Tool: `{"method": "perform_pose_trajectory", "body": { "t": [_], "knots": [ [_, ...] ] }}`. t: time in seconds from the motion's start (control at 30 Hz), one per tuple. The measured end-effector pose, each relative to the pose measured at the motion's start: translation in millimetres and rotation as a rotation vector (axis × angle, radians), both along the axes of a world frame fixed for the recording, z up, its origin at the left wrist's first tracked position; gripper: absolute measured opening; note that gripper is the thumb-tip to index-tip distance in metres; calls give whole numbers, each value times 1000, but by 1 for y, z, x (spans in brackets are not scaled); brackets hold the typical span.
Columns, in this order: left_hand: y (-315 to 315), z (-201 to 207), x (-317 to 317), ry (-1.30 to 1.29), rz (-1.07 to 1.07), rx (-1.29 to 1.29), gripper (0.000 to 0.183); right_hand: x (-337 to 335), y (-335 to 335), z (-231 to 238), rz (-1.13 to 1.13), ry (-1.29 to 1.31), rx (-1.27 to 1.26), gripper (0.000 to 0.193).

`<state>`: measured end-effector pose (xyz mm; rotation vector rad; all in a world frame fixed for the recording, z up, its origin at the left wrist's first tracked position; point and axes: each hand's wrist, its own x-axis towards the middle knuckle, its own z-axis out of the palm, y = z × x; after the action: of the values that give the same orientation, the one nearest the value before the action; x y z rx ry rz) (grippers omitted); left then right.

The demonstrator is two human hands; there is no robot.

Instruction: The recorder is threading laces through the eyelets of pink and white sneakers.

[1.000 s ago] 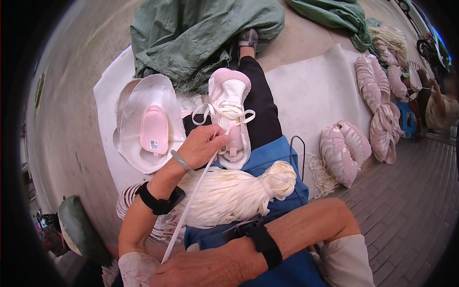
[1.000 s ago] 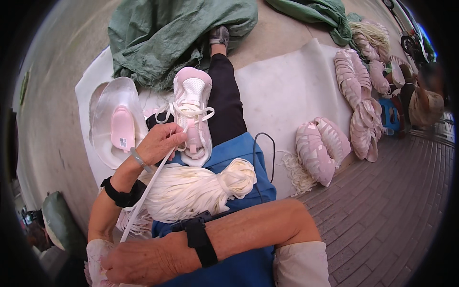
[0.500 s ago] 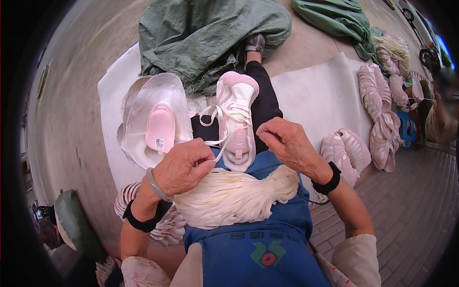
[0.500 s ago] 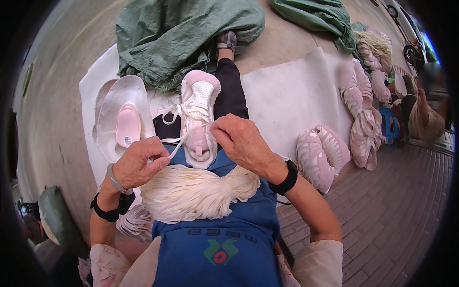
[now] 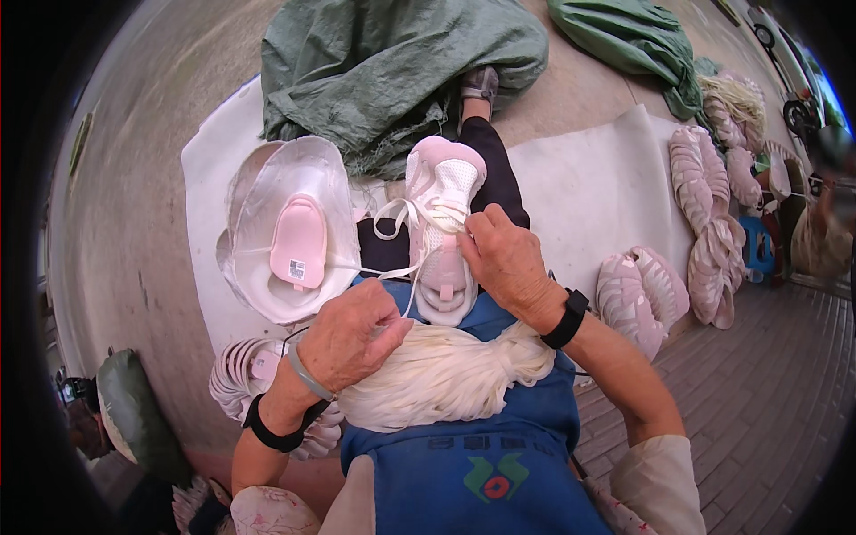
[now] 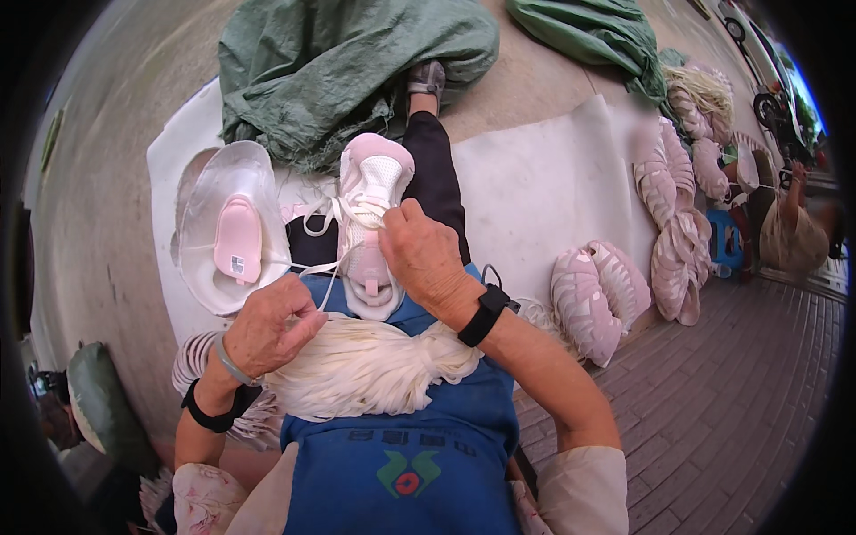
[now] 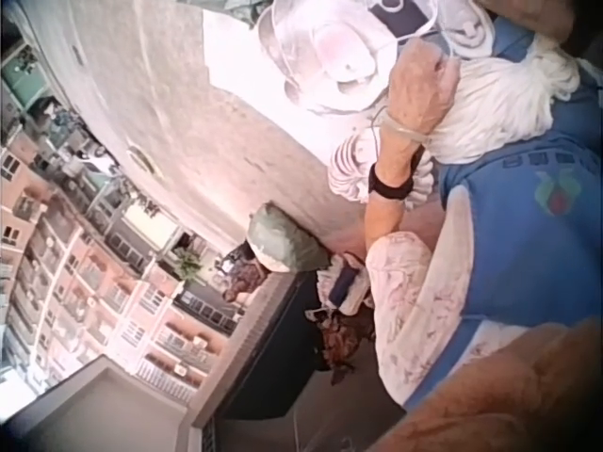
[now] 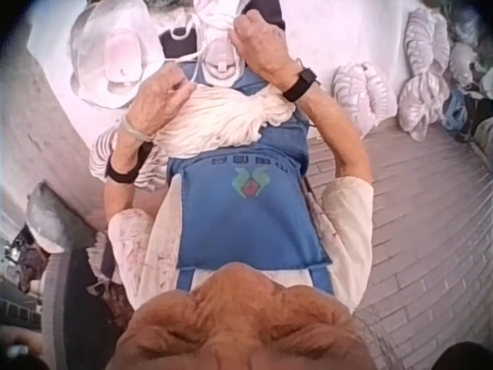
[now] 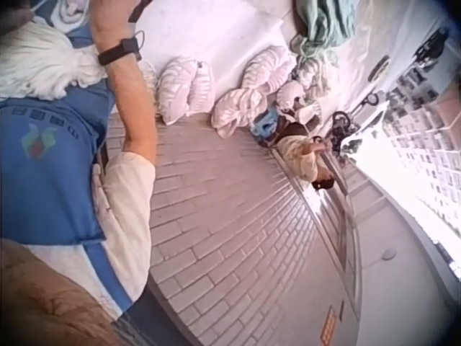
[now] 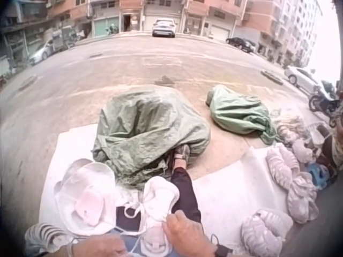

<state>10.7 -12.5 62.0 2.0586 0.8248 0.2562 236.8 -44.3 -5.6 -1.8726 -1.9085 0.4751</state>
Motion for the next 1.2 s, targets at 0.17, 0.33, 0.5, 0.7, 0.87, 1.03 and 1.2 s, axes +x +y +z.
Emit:
{"method": "perform_pose_trajectory", "body": {
  "t": [0.17,0.33,0.5,0.7,0.87,1.03,1.2],
  "knots": [
    [1,-11,-3,-10,59,-37,17,2,8,-5,-10,-60,15,16],
    [17,-2,-25,54,182,75,9,27,13,-12,-130,653,-501,17],
    [8,6,-20,16,168,98,11,21,10,-25,-112,269,-170,20],
    [-17,17,1,-149,26,271,18,16,13,33,4,443,-262,7],
    [-24,13,9,-243,-109,282,20,-20,4,36,430,245,-37,22],
    [-25,11,-4,-235,3,222,17,-19,6,26,453,274,41,11],
    [-12,0,-38,-103,301,-14,17,11,-18,83,85,713,-456,31]
  ]
}}
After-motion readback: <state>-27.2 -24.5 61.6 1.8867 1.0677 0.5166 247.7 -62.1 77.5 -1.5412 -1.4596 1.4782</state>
